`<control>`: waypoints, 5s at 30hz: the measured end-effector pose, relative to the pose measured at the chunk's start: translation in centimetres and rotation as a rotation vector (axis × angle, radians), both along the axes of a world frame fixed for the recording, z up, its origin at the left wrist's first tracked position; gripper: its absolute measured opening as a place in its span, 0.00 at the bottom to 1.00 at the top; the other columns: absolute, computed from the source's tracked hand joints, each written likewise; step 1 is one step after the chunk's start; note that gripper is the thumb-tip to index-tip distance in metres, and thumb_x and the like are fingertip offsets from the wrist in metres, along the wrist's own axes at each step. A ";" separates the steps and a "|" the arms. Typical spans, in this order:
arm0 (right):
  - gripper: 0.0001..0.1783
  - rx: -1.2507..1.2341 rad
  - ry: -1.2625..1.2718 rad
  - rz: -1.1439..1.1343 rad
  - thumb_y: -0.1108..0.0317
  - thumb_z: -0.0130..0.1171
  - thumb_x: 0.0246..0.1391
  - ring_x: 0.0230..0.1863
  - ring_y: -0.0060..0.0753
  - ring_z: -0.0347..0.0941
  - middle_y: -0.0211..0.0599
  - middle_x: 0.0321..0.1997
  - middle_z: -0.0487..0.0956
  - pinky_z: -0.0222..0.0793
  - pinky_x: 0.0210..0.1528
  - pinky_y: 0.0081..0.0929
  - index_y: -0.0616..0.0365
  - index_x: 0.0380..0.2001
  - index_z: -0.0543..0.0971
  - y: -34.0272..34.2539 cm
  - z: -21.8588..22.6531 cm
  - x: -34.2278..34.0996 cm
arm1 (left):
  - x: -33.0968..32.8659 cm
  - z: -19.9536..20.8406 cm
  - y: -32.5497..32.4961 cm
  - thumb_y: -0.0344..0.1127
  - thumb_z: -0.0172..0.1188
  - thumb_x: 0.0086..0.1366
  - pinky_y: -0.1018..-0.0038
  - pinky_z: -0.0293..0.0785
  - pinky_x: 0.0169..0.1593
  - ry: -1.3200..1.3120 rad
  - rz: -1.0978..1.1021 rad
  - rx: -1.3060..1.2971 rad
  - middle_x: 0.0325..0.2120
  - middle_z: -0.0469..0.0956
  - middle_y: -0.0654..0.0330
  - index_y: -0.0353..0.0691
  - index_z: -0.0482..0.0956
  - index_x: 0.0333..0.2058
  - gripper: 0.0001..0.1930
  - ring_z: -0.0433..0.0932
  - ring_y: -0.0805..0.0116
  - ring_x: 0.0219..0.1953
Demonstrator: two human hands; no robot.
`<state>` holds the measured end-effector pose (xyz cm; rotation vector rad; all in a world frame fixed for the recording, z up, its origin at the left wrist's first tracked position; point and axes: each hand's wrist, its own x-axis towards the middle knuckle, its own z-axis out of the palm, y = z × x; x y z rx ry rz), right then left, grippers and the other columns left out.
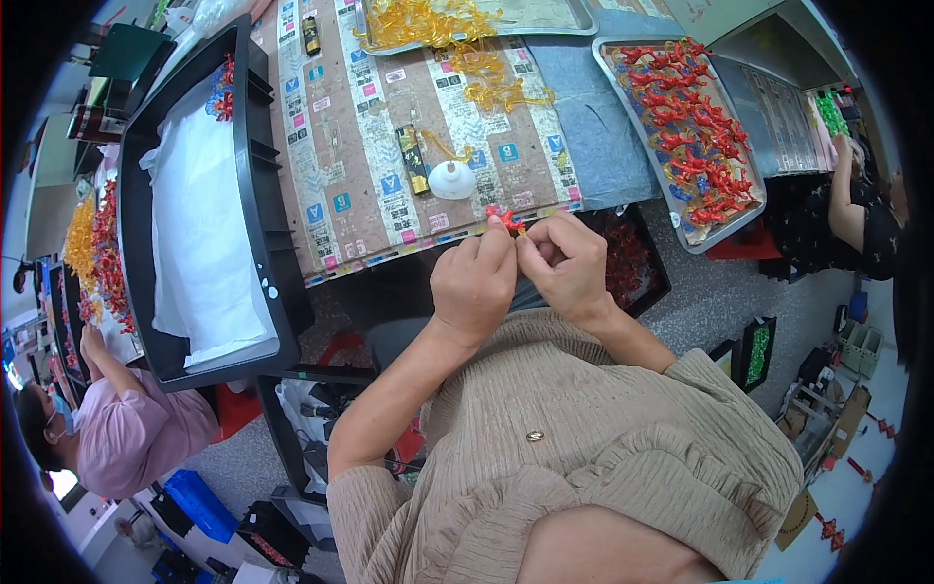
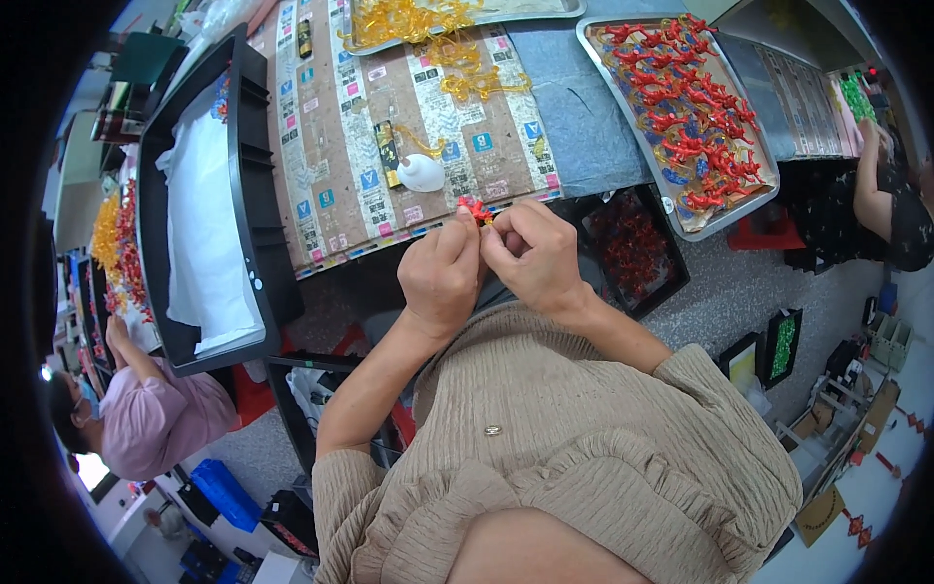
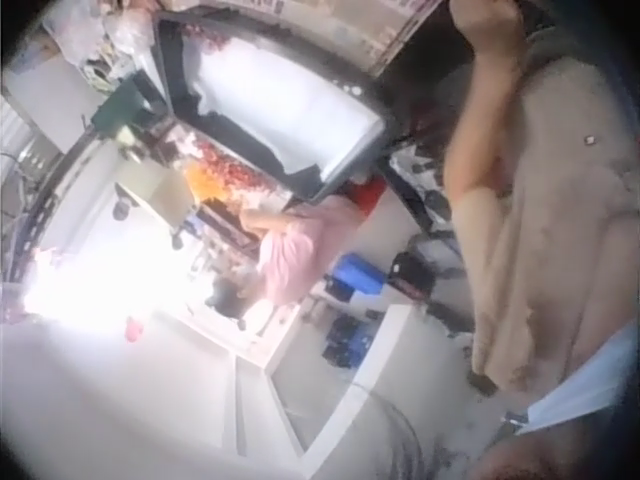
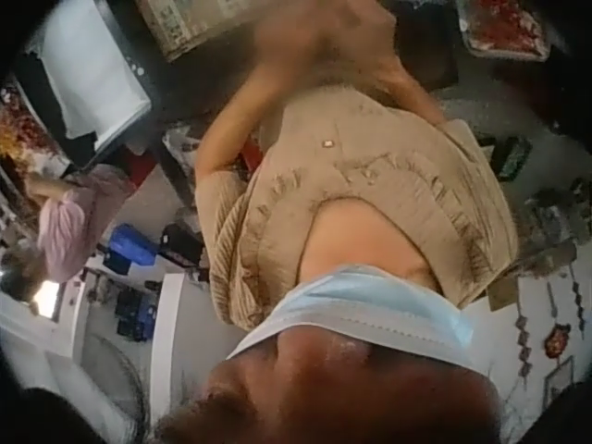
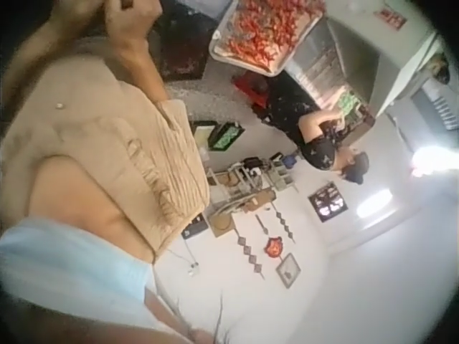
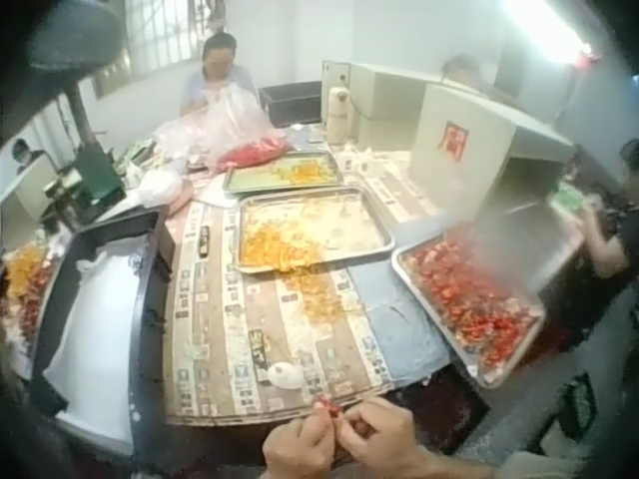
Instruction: The person assembles toy figurines by applying glue from a squeeze bottle onto the figures, attaching translucent plastic effect pieces to them, and pressing the parts together by hand.
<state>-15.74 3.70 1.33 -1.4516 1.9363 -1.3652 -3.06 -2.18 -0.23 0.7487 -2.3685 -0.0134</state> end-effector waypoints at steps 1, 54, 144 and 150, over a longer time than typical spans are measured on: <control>0.06 0.011 -0.004 -0.011 0.78 0.64 0.43 0.15 0.22 0.65 0.33 0.18 0.71 0.60 0.17 0.22 0.61 0.20 0.76 0.0 -0.1 -0.1 | 0.0 -0.1 0.0 0.27 0.60 0.50 0.76 0.64 0.21 0.002 -0.009 -0.007 0.25 0.69 0.64 0.29 0.79 0.34 0.11 0.69 0.73 0.21; 0.28 0.352 -1.251 0.436 0.57 0.59 0.57 0.42 0.23 0.75 0.39 0.43 0.79 0.70 0.45 0.22 0.72 0.51 0.74 1.8 0.9 -2.0 | 0.9 3.4 2.1 0.24 0.70 0.46 0.76 0.66 0.21 0.283 -0.116 0.184 0.22 0.70 0.60 0.24 0.79 0.40 0.20 0.71 0.69 0.20; 0.07 0.075 -0.650 0.113 0.73 0.63 0.53 0.32 0.14 0.73 0.26 0.31 0.80 0.70 0.35 0.16 0.62 0.36 0.81 2.6 4.4 -8.7 | -0.5 5.7 2.6 0.44 0.50 0.70 0.79 0.81 0.35 1.033 -0.199 2.293 0.43 0.75 0.56 0.34 0.67 0.55 0.22 0.78 0.72 0.35; 0.06 -0.183 0.155 -0.614 0.71 0.63 0.51 0.32 0.24 0.76 0.33 0.31 0.81 0.71 0.36 0.22 0.60 0.33 0.81 2.0 4.9 -17.5 | 3.7 7.4 2.4 0.31 0.51 0.69 0.77 0.79 0.34 0.826 -0.078 1.929 0.45 0.75 0.53 0.29 0.69 0.55 0.18 0.77 0.70 0.35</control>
